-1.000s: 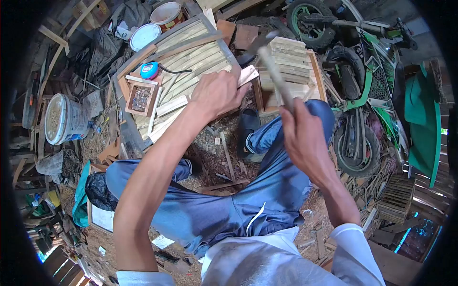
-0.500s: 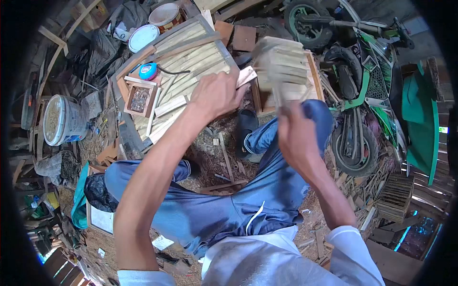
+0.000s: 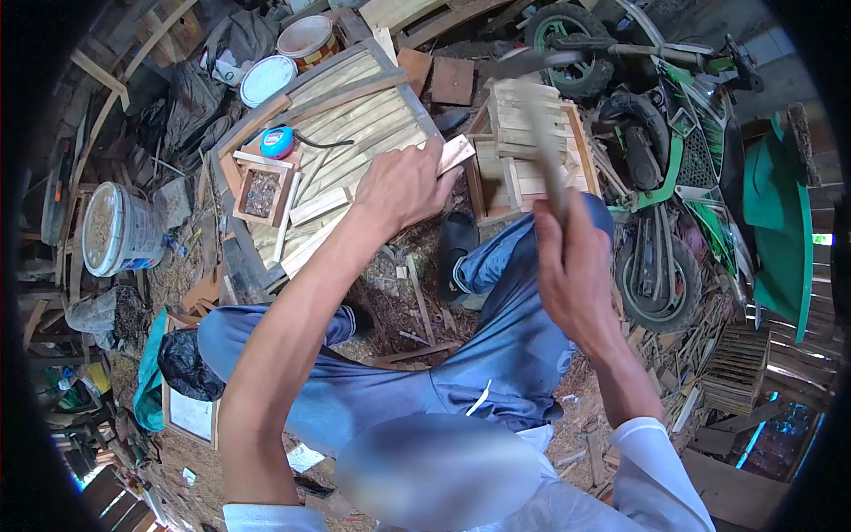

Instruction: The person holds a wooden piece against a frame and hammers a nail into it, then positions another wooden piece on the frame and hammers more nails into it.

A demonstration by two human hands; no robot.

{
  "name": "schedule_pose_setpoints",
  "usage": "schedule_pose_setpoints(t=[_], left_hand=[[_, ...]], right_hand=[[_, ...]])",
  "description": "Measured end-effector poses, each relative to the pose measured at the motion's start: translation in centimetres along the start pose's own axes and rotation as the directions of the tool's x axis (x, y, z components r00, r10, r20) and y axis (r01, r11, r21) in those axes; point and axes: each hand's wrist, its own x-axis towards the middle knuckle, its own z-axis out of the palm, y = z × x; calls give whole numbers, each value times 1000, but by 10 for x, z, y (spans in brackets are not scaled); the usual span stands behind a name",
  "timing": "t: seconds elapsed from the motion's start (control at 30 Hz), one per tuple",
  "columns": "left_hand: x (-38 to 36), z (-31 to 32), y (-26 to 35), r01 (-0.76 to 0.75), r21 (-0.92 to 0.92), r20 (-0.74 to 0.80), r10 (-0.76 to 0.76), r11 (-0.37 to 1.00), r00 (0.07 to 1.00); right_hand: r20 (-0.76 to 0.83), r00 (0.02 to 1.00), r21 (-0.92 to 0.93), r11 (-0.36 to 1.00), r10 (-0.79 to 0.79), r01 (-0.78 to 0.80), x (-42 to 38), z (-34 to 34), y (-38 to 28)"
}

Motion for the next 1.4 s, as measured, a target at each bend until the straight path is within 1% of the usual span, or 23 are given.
schedule_pose_setpoints(t=[0.03,0.07,0.17,0.2,0.3,0.33,0.43,0.47,0.57,0.7,0.73,0.77,0.83,0.87,0.93,1.03,1.07,1.1,1.17,1.23,1.27,1.37,1.4], left_hand=[[-1,1,1,5,-3,19,-4,1000,1000],[0,-1,2,8,-2,34,-8,1000,999],[-2,-2,1,7,-18,20,-7,1000,1000],[1,-1,0,11,-29,1,-11,1000,1000],[1,-1,0,30,-12,22,-30,999,999],[0,1,0,15,-20,-12,-15,1000,1000],[1,-5,2,7,9,34,-7,1000,999],[1,-3,1,4,19,25,-5,1000,1000],[0,-1,1,-2,-24,-6,1,1000,1000],[0,1,2,12,-13,12,-11,1000,1000],[-1,0,2,10,-6,10,-10,1000,1000],[0,-2,3,7,6,3,-7,1000,1000],[4,-5,2,3,-4,3,-3,1000,1000],[6,-4,0,5,-1,-1,-5,1000,1000],[1,-1,2,5,-6,18,-5,1000,1000],[-1,1,2,11,-12,13,-11,1000,1000],[-1,1,2,4,-13,7,-3,1000,1000],[0,-1,2,-7,-9,-8,7,1000,1000],[5,-5,3,-1,2,-17,1,1000,1000],[0,-5,5,28,-6,44,-28,1000,999],[1,-2,3,31,2,35,-31,1000,999],[1,-5,5,37,-15,56,-36,999,998],[1,-5,5,26,-1,48,-26,1000,999]], right_hand=[[-81,996,59,998,-30,35,-4,1,-3],[-93,996,63,998,-7,13,-7,12,7],[160,986,-176,984,50,-22,1,22,40],[178,982,-181,983,58,-25,4,16,36],[111,987,-53,993,115,-110,1,-3,-1],[113,988,-74,993,102,-94,-1,1,4],[115,992,-122,992,45,-31,-4,20,26],[159,980,-156,983,123,-99,-1,23,31],[163,980,-174,981,116,-87,4,6,17],[-75,997,34,999,-25,28,-6,2,-4],[-73,997,50,999,-15,19,-8,16,15],[134,990,-181,983,52,-27,-3,21,30],[177,983,-160,987,57,-29,0,22,29],[174,982,-137,989,73,-49,3,17,28],[171,975,-88,987,144,-131,2,2,2],[-21,999,48,998,36,-35,-11,7,-2],[29,999,15,999,42,-42,-9,18,16],[195,979,-177,984,63,-28,-3,20,24],[206,978,-155,988,34,-1,-1,14,30],[163,983,-96,993,82,-66,-2,1,2],[137,985,-69,993,104,-95,-2,-3,-6],[-50,999,94,996,1,4,-13,14,9],[137,987,-187,981,81,-54,-5,18,22]])
